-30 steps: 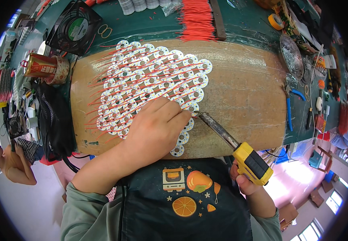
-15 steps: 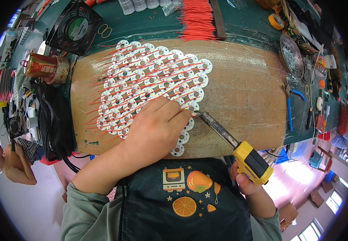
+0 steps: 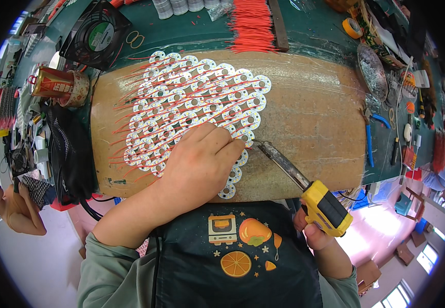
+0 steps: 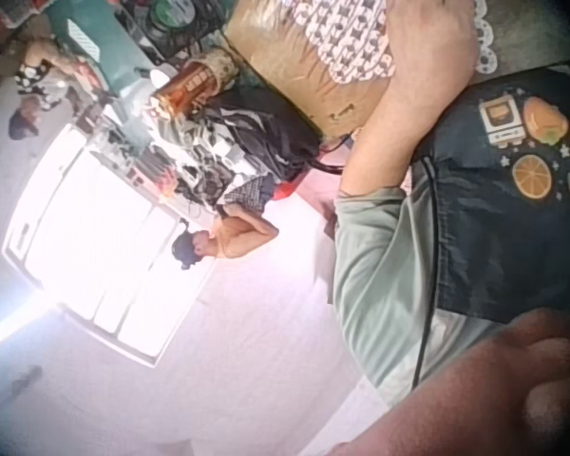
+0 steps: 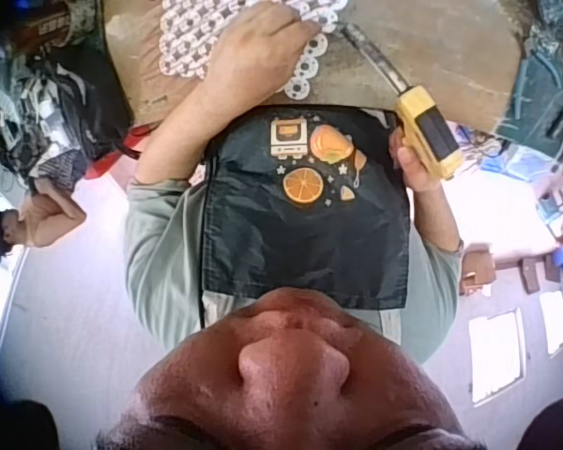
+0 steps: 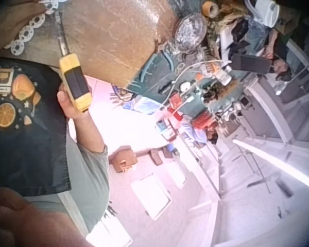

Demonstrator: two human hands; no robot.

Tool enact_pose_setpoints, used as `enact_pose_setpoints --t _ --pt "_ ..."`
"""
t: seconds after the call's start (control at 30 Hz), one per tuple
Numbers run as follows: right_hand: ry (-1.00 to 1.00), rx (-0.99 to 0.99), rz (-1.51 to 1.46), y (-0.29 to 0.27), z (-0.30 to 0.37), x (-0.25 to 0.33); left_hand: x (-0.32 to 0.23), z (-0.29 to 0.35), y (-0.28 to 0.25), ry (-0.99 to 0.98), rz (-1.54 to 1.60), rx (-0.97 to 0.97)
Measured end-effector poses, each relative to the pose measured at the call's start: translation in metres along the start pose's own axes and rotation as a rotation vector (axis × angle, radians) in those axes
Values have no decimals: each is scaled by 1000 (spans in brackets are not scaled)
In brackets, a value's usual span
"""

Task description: The person solders wires onto a panel of circular LED circuit boards using a soldering iron, retrieves additional wires from the table by hand, and solders them onto the circuit boards.

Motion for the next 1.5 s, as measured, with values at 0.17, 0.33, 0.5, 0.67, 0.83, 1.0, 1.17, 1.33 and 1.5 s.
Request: enact_pose_setpoints --t 0.17,0.33,0.5,0.67,0.83,1.0,1.17,1.33,1.5 --pt "40 13 -57 1 3 3 -1 2 -2 -17 -10 -23" --pt "30 4 -54 7 4 6 -10 8 -10 -28 -39 -73" --pt "-42 55 127 5 6 -4 -12 18 -9 -26 -15 -40" --pt "-81 46 200 7 5 -4 -12 23 -4 -35 -26 -21" --pt "-52 53 204 8 5 -5 -13 23 -3 -40 -65 -45" --pt "-47 53 230 7 7 -9 -13 24 -2 -42 -64 -61" --pt "-40 55 257 6 8 -11 -13 24 -2 -40 -64 -65" --pt "-42 47 210 8 6 -10 -12 24 -1 -39 -57 -68" --pt "-12 47 142 10 7 -11 -13 25 -2 -42 -68 -66"
Point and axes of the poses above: each hand's wrist, its own z-axis away from the middle knuckle, its own y-axis out of the palm, x = y × z, the point moved 1 cm from there along -z, towards the middle knuckle, and after that the axes turned 12 degrees about y, right-handed, at the moved point
